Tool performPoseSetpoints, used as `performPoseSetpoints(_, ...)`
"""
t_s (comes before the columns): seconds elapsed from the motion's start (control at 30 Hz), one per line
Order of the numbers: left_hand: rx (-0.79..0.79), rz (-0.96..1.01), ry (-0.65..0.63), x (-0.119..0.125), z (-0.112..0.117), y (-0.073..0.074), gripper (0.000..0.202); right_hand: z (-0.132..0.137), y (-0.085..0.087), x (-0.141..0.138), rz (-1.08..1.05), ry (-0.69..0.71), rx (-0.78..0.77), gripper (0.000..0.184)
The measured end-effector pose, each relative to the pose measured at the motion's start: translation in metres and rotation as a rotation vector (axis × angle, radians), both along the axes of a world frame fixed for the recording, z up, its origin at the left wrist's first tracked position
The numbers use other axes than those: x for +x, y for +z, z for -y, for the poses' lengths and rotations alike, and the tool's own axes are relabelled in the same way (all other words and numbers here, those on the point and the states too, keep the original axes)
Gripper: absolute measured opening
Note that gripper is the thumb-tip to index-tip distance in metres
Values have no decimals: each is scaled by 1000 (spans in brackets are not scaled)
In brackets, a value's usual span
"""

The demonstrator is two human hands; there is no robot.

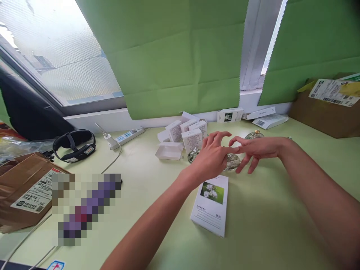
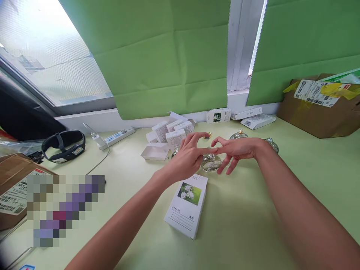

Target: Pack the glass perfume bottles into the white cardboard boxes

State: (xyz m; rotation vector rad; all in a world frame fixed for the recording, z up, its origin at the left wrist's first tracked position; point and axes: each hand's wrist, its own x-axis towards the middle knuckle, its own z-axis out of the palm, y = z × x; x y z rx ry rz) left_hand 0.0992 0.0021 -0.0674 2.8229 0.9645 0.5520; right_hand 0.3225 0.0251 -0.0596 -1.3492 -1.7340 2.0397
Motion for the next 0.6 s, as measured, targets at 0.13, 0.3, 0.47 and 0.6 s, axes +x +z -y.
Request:
performPoseSetpoints(0.13, -21, -32, 0, -2, -1, 6, 54, 1, -1, 1, -6, 18, 27, 89)
performPoseSetpoints(0.3, -173, -114, -21, -17, 0, 27, 41, -1, -2, 2, 50, 8, 88, 91)
performPoseSetpoints(0.47, -385, -404, -96, -24, 7, 33, 41, -2, 1, 15, 125, -26, 155, 84)
performPoseSetpoints(0.6, -401, -577, 19, -7, 24, 22, 57, -6, -3, 18, 238, 19, 206, 84)
